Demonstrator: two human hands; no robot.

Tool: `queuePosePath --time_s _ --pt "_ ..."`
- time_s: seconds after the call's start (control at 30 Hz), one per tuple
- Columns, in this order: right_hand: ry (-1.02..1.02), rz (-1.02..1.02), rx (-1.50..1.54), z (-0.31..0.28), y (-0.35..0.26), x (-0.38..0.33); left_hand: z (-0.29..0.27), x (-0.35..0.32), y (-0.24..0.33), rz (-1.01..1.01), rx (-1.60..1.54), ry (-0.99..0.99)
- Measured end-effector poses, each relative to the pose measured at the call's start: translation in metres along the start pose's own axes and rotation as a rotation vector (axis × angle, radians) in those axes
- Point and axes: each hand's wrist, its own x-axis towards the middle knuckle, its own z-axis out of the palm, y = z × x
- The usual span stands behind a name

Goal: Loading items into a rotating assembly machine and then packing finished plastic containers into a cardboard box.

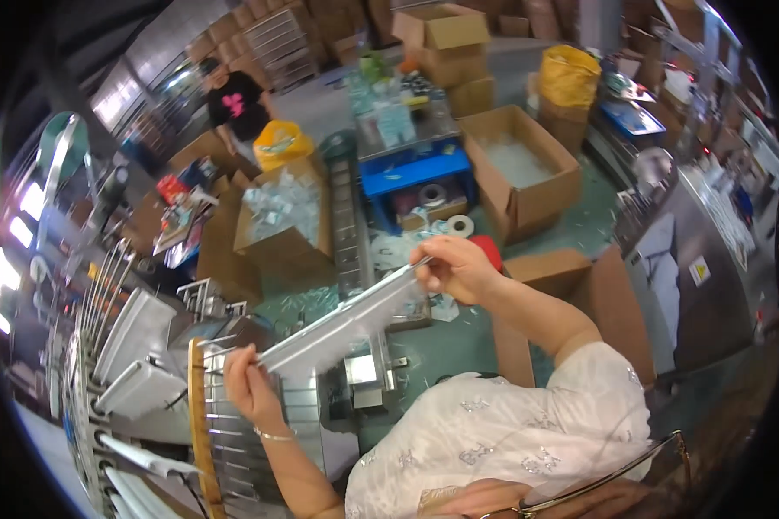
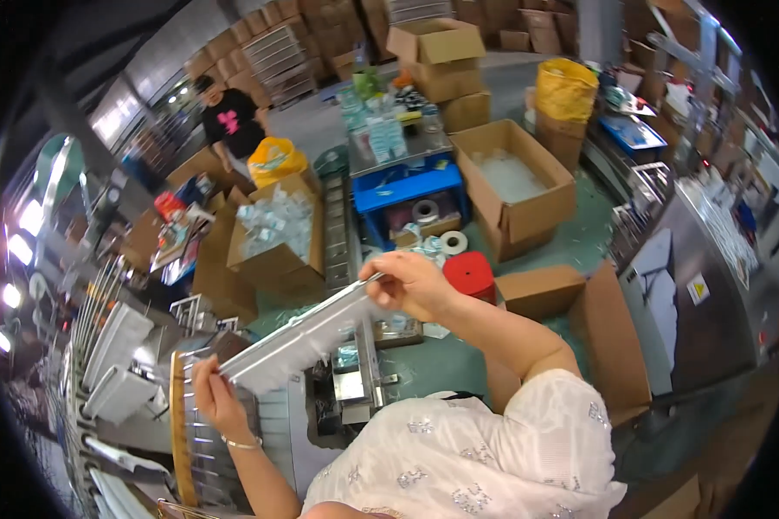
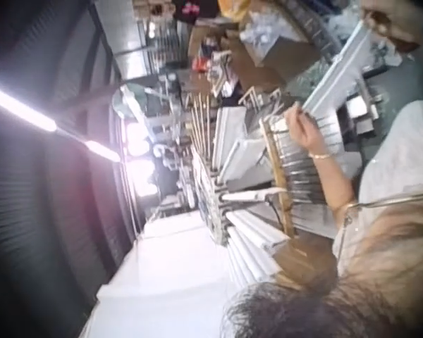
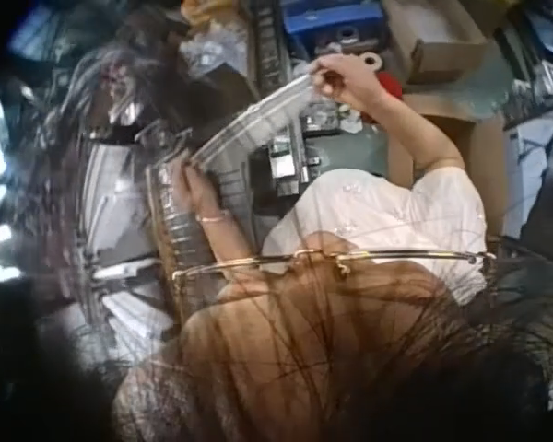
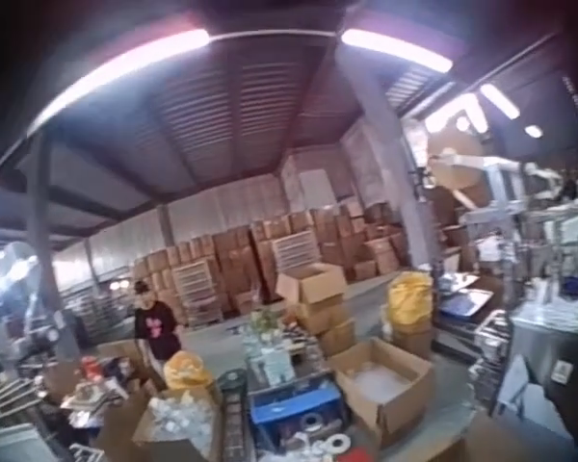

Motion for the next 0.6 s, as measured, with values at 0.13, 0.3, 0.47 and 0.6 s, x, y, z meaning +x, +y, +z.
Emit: queuePosePath --time_s 0.13,0.3,0.47,0.6 --pt "0.052 -0.072 -0.415 -0.009 -0.007 0.019 0.017 0.005 -0.014 -0.045 0.105 0.162" --pt "-0.059 -0.284 -0.464 -0.022 -0.011 0.056 0.036 0.020 -0.017 -0.335 -0.303 0.146" --pt "-0.193 -0.227 -0.358 -0.038 -0.016 0.125 0.042 0.040 -0.042 -0.290 -0.248 0.194" --pt "-0.214 -0.222 -0.373 -0.041 -0.019 0.179 0.051 0.056 -0.052 -0.341 -0.193 0.293"
